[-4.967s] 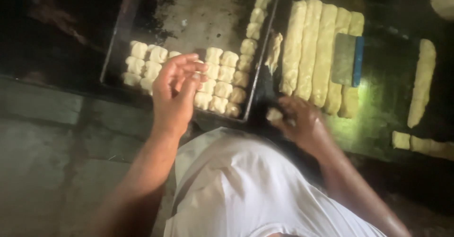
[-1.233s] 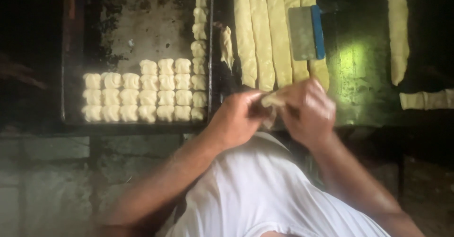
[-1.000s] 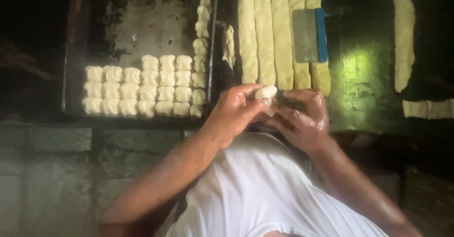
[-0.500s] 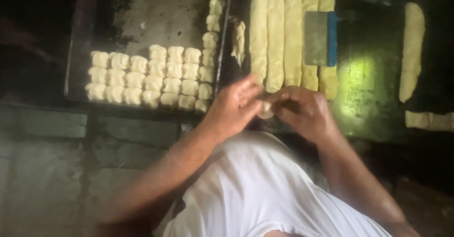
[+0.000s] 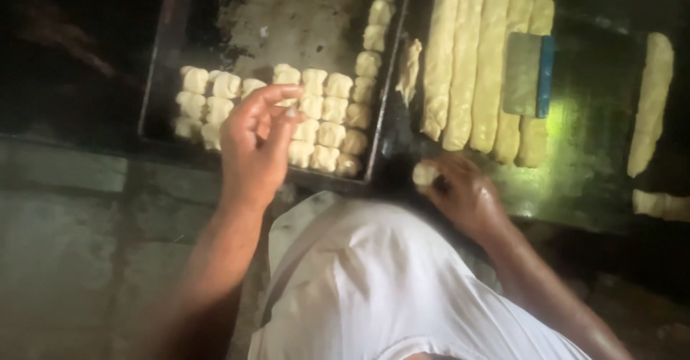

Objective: Cutting and shaping dough strips into small rolls and placing them into a baking tray.

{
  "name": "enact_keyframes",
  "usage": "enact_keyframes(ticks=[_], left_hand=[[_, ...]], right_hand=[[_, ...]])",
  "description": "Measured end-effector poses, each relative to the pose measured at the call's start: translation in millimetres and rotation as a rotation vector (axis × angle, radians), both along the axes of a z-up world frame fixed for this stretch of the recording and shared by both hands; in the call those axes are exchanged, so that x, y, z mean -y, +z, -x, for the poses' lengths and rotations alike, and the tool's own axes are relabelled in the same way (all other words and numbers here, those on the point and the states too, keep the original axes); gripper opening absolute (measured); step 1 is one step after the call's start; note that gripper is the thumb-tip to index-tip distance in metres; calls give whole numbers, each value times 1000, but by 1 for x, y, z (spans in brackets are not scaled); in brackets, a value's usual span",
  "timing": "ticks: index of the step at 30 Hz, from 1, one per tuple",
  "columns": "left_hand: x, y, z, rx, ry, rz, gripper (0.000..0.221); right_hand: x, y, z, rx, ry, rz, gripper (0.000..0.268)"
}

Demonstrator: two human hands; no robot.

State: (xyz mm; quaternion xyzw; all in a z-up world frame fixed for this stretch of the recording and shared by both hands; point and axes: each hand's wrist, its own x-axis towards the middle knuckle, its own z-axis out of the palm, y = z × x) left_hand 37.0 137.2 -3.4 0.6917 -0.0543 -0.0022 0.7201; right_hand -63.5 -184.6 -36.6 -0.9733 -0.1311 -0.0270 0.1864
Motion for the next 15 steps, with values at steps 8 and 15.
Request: enact_keyframes(ticks=[8,15], left_hand=[[-72,-10,-18,107,176,-166,22],[-102,-5,-49,543,248,-705,28]], right_hand=[[-74,70,-56,-473,-250,-885,37],[-176,70,-121,506,51,-230,31]])
